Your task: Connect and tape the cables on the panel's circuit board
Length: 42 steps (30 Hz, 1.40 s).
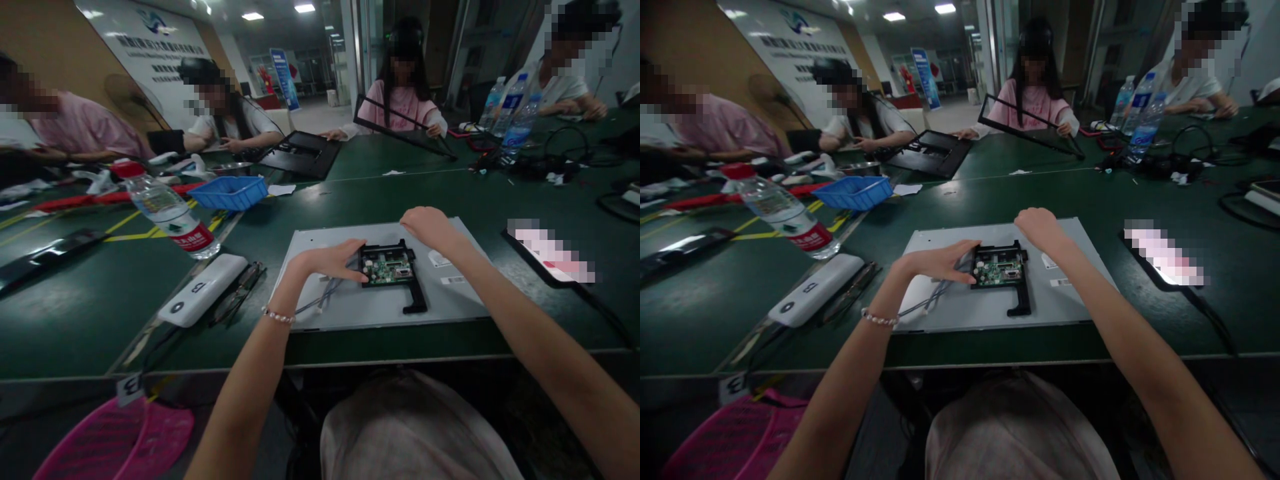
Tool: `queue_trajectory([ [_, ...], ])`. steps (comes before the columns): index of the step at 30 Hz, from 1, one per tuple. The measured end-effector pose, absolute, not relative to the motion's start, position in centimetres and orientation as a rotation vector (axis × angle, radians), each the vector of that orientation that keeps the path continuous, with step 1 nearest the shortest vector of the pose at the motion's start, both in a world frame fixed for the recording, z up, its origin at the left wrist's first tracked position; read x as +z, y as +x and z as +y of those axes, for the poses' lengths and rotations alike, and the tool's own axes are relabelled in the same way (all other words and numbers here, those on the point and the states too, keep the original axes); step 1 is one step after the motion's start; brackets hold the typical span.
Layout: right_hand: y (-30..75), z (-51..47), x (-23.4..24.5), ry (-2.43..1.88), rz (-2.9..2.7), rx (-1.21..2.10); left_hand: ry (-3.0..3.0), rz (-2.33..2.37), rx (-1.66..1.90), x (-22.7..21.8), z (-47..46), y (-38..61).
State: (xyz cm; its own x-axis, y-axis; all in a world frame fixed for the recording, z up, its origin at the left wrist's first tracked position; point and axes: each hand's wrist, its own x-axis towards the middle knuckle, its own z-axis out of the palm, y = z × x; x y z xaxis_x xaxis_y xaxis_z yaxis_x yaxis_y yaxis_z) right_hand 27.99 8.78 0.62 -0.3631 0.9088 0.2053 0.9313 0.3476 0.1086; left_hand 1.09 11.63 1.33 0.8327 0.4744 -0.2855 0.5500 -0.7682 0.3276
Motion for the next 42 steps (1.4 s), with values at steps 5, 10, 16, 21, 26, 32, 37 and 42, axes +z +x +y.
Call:
queue_trajectory([
  [5,30.0,8.6,-0.4,-1.608,-2.473,0.074,2.583,0.787,-0.303,1.5,11.6,1.1],
  [10,31.1,9.0,-0.3,-1.483,-2.447,0.140,2.571,0.818,-0.345,1.6,11.6,1.0],
  [16,31.2,9.3,-1.3,-1.538,-2.477,0.133,2.591,0.787,-0.351,1.4,11.7,0.8],
  [21,30.6,9.3,-1.9,-1.610,-2.412,0.062,2.597,0.792,-0.366,1.3,11.7,1.0],
  [26,30.1,9.0,-1.5,-1.650,-2.355,0.009,2.622,0.764,-0.333,0.9,11.8,1.0],
  [32,27.8,7.8,-0.1,-1.559,-2.422,-0.066,2.597,0.790,-0.347,1.1,11.5,1.0],
  [37,26.4,7.2,0.0,-1.604,-2.561,-0.029,2.579,0.814,-0.374,1.6,11.1,1.2],
  [42,26.3,7.2,-0.1,-1.605,-2.564,0.067,2.563,0.822,-0.375,1.7,11.1,1.2],
])
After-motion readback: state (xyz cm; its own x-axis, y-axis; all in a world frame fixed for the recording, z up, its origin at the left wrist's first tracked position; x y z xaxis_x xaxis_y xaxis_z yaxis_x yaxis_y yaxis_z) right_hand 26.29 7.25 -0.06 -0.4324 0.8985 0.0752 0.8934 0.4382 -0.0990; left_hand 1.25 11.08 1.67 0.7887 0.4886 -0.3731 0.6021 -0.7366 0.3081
